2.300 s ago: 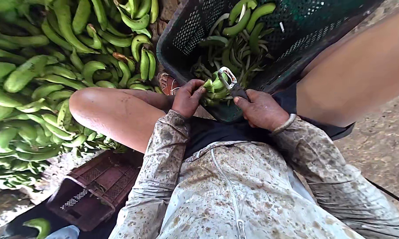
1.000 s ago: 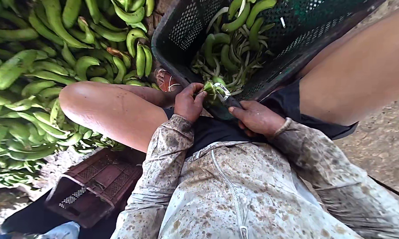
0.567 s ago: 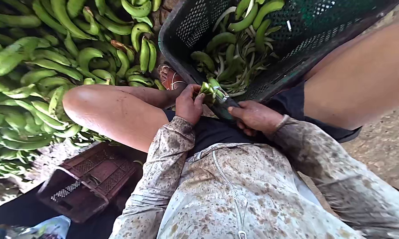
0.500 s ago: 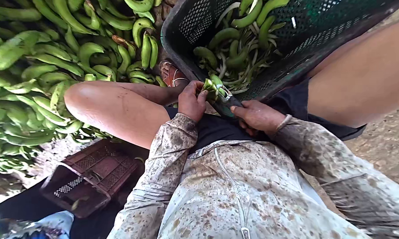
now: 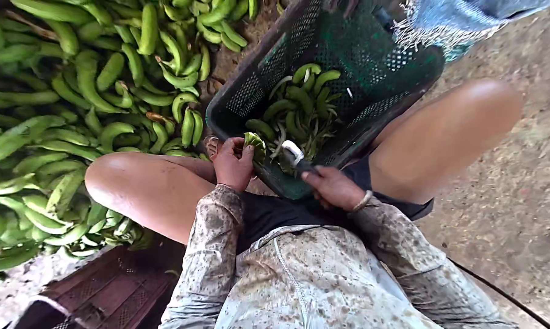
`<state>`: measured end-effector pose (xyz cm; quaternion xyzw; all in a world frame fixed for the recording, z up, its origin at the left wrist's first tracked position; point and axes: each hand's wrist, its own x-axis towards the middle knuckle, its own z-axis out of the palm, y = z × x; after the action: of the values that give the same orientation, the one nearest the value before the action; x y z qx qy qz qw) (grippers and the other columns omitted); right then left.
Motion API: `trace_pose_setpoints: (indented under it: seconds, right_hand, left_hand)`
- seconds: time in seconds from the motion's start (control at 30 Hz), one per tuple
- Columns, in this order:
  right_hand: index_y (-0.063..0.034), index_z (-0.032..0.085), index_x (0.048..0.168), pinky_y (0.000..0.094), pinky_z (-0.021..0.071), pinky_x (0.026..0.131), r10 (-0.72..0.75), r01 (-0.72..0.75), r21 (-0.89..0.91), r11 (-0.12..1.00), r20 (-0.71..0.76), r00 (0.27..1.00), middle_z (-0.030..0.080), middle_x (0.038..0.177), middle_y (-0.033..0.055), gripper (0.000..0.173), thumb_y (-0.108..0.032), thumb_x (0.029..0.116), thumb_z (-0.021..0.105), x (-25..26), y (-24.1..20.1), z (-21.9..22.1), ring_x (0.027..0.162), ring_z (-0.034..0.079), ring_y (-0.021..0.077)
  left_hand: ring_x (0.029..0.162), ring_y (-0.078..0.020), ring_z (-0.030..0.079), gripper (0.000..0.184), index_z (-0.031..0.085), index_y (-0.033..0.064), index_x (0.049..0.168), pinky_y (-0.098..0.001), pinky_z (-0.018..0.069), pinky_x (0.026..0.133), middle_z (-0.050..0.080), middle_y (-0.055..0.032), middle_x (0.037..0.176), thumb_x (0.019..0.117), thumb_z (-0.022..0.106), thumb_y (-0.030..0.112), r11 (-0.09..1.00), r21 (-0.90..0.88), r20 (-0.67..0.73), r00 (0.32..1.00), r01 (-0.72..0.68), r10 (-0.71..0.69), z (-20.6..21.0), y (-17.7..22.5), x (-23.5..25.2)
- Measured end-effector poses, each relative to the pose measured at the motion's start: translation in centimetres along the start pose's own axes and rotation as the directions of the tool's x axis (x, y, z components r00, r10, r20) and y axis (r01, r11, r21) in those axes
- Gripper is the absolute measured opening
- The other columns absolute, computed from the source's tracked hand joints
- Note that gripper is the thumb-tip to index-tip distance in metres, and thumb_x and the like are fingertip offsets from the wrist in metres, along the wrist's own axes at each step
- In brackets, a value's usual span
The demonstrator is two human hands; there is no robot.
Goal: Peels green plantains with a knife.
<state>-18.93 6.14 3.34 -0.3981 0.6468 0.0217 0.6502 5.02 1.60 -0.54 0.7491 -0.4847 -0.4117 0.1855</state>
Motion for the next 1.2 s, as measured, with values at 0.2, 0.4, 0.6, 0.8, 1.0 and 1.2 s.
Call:
trace_pose_setpoints:
  seconds: [0.2, 0.4, 0.6, 0.8, 1.0, 1.2]
  right_hand:
    - [-0.0144, 0.057, 0.137, 0.0292, 0.0474, 0.046, -0.25, 0.34, 0.161, 0.927, -0.411, 0.877, 0.059, 0.073, 0.0016, 0.051, -0.051, 0.1111, 0.032, -1.4, -4.4, -10.0, 0.05, 0.052, 0.0117]
    - [-0.0103, 0.058, 0.131, 0.0275, 0.0599, 0.06, -0.565, 0.651, 0.032, 0.758, -0.465, 0.681, 0.067, 0.088, -0.0024, 0.033, -0.034, 0.1092, 0.049, 3.1, -6.5, -16.7, 0.066, 0.066, 0.0099]
    - [-0.005, 0.05, 0.134, 0.0257, 0.0586, 0.082, -0.614, 0.635, -0.109, 0.765, -0.422, 0.667, 0.067, 0.11, 0.0036, 0.048, -0.027, 0.0954, 0.069, 5.2, -7.4, -15.3, 0.093, 0.068, 0.0068]
    - [-0.0057, 0.054, 0.13, 0.0221, 0.0581, 0.086, -0.552, 0.597, -0.111, 0.794, -0.542, 0.634, 0.068, 0.112, 0.002, 0.046, -0.028, 0.0946, 0.072, 5.8, -7.0, -17.1, 0.096, 0.068, 0.0039]
    - [-0.0045, 0.051, 0.128, 0.025, 0.0595, 0.085, -0.54, 0.638, -0.034, 0.769, -0.567, 0.621, 0.068, 0.111, 0.0042, 0.047, -0.02, 0.0901, 0.075, 6.3, -7.5, -16.7, 0.096, 0.069, 0.0076]
    - [-0.0057, 0.045, 0.135, 0.0263, 0.0587, 0.086, -0.543, 0.672, 0.011, 0.741, -0.579, 0.608, 0.067, 0.112, 0.0058, 0.065, -0.028, 0.0854, 0.08, 6.3, -7.8, -15.9, 0.097, 0.068, 0.0087]
  left_hand:
    - [0.102, -0.0245, 0.07, 0.038, 0.063, 0.0057, 0.13, -0.0483, 0.0568, 0.09, 0.07, -0.013, 0.118, 0.0997, 0.065, 0.028, 0.994, 0.008, 0.372, 0.923, -0.11, 0.099, 2.7, 4.4, 3.7]
    - [0.108, -0.0318, 0.069, 0.035, 0.066, 0.0083, 0.13, -0.0559, 0.0547, 0.093, 0.07, -0.0163, 0.12, 0.1019, 0.058, 0.027, 0.989, 0.148, 0.246, 0.968, 0.023, -0.059, 7.2, 5.3, 12.9]
    - [0.134, -0.052, 0.047, 0.055, 0.057, -0.0023, 0.138, -0.0716, 0.0418, 0.104, 0.05, -0.0311, 0.145, 0.0911, 0.072, 0.022, 0.595, 0.779, 0.405, 0.884, -0.199, -0.235, 13.1, 0.8, 18.0]
    - [0.14, -0.0501, 0.04, 0.048, 0.057, 0.0026, 0.141, -0.0691, 0.0363, 0.111, 0.047, -0.0266, 0.151, 0.0967, 0.065, 0.019, 0.56, 0.809, 0.372, 0.892, -0.176, -0.257, 15.6, -2.7, 18.2]
    - [0.138, -0.0497, 0.044, 0.052, 0.06, -0.0009, 0.135, -0.0694, 0.0384, 0.109, 0.048, -0.0296, 0.148, 0.0917, 0.072, 0.026, 0.595, 0.758, 0.505, 0.817, -0.266, -0.279, 14.4, -0.9, 18.2]
    - [0.094, -0.0232, 0.069, 0.042, 0.052, -0.0021, 0.136, -0.0402, 0.0605, 0.083, 0.067, -0.0171, 0.116, 0.0975, 0.065, 0.009, 0.899, -0.407, 0.505, 0.86, 0.161, 0.074, 9.8, 4.0, 14.8]
